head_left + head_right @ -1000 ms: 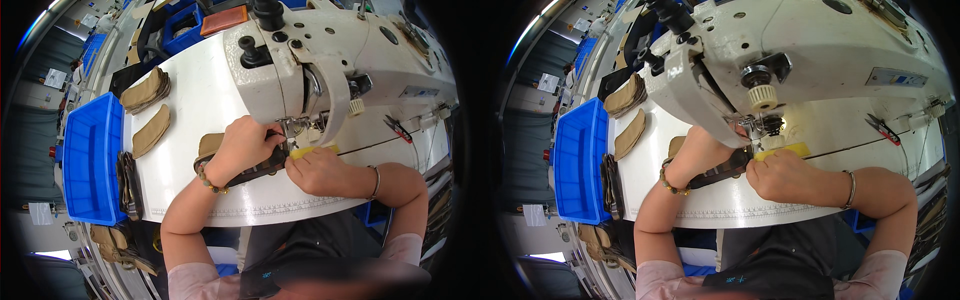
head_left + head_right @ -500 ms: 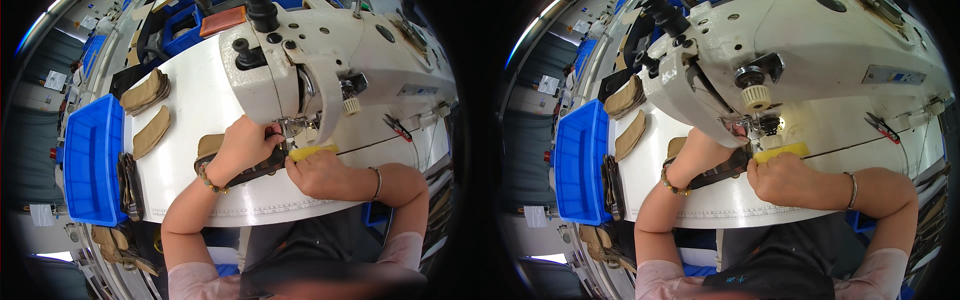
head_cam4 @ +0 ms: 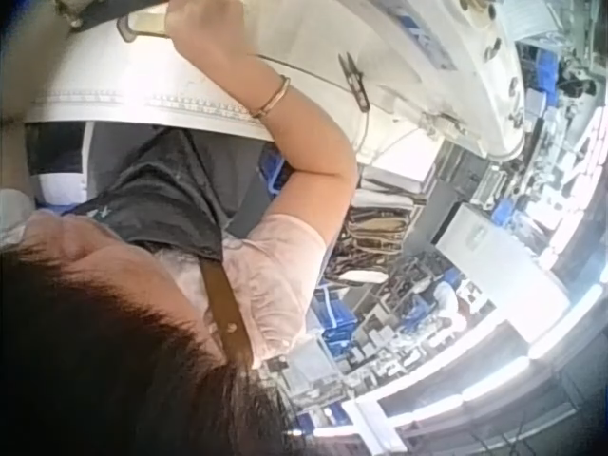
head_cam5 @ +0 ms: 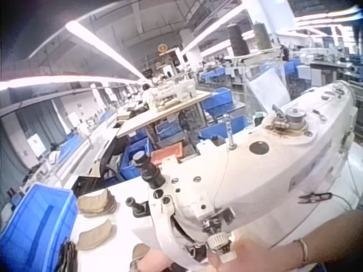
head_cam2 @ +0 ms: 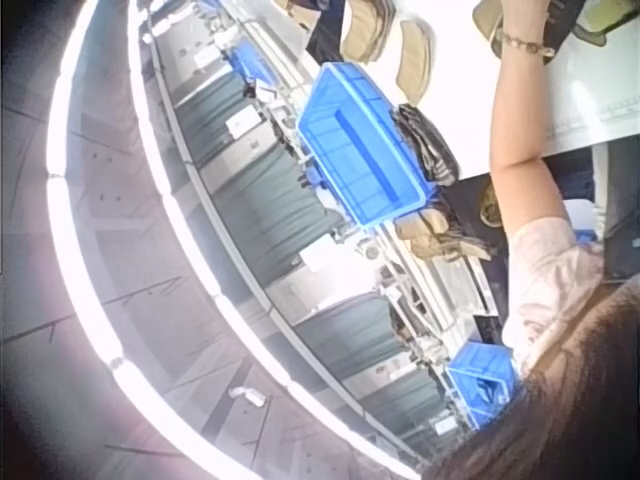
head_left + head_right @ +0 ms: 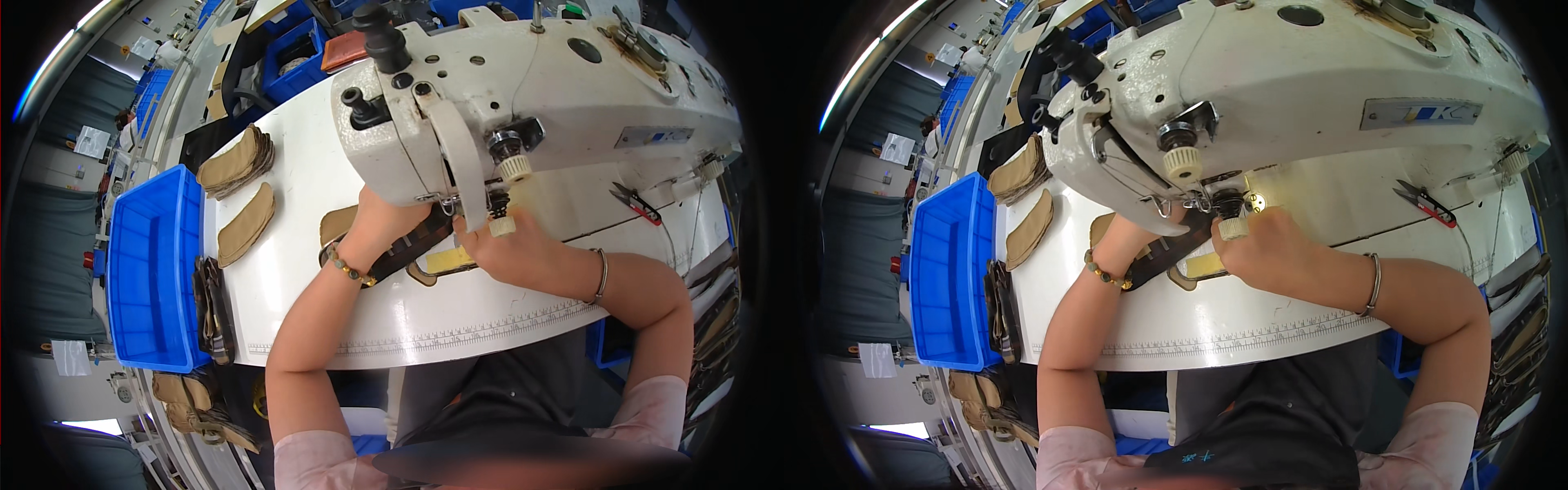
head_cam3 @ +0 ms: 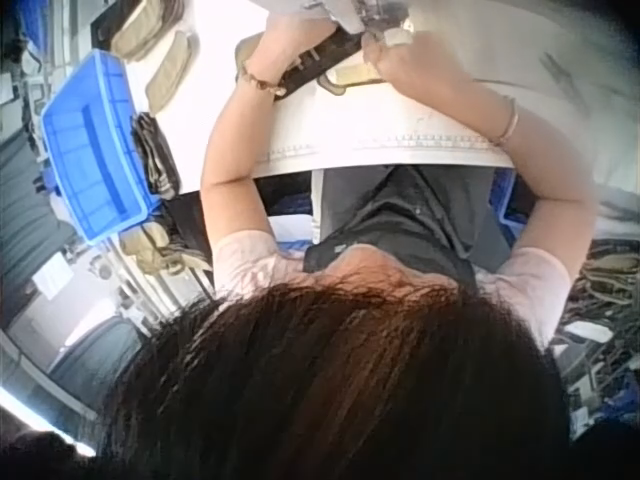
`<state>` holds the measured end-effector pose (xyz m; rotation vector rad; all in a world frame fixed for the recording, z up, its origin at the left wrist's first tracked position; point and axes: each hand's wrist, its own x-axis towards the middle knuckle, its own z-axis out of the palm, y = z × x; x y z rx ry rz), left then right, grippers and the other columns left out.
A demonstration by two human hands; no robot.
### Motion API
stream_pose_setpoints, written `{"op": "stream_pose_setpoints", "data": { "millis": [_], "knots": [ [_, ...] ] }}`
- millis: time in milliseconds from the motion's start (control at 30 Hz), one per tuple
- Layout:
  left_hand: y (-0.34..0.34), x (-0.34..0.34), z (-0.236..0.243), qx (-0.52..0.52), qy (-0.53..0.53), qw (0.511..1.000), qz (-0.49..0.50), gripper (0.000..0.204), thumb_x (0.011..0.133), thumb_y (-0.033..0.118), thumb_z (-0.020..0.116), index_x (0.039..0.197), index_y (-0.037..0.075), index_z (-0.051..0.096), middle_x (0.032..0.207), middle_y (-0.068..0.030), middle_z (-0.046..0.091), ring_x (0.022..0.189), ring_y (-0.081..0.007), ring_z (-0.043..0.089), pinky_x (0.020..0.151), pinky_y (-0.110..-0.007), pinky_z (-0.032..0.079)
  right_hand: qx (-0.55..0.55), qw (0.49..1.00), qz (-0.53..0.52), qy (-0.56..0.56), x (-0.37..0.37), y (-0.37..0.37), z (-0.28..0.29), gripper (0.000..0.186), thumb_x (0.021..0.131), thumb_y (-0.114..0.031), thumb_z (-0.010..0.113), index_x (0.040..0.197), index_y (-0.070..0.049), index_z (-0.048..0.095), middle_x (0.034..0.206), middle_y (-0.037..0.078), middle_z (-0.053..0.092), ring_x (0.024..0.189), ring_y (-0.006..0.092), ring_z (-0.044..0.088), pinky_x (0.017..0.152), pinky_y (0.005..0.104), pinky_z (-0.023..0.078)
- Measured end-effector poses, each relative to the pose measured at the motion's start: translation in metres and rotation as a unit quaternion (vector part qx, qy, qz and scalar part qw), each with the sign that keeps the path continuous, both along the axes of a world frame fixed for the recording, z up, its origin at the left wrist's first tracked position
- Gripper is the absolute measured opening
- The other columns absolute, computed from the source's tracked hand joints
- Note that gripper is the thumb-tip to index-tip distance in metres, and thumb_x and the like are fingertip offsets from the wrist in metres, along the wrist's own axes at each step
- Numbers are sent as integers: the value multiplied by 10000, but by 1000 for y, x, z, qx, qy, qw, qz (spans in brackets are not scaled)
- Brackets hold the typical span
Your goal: Sew lining and components on shoe uppers using an industrial sewing machine.
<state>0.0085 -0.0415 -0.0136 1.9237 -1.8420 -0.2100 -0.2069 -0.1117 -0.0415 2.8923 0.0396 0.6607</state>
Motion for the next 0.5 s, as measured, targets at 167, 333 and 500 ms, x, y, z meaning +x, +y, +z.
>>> {"op": "stream_pose_setpoints", "data": {
  "millis": [167,333,500],
  "knots": [
    [-6,0,-3,-24,-15,1000,-11,273,830,107,657,1099,111,705,1015,-117,718,933,-336,684,761,-422,553,34,999,2,4,2,-3,-1,467,714,-100,646,1152,53,696,518,74,556,499,242,605,455,378,481],
    [-3,0,0,-21,25,999,-15,279,822,100,662,1097,114,707,1044,-120,712,972,-333,677,783,-424,550,55,997,-20,43,-1,-2,8,471,742,-85,627,1186,64,669,590,96,609,576,263,658,491,381,512],
    [-5,2,-2,-32,10,999,-21,297,815,93,667,1108,118,709,1056,-119,711,979,-338,675,781,-424,550,35,998,-15,50,0,-3,9,483,753,-81,621,1210,74,649,641,116,641,615,279,680,506,382,522]
  ]
}}
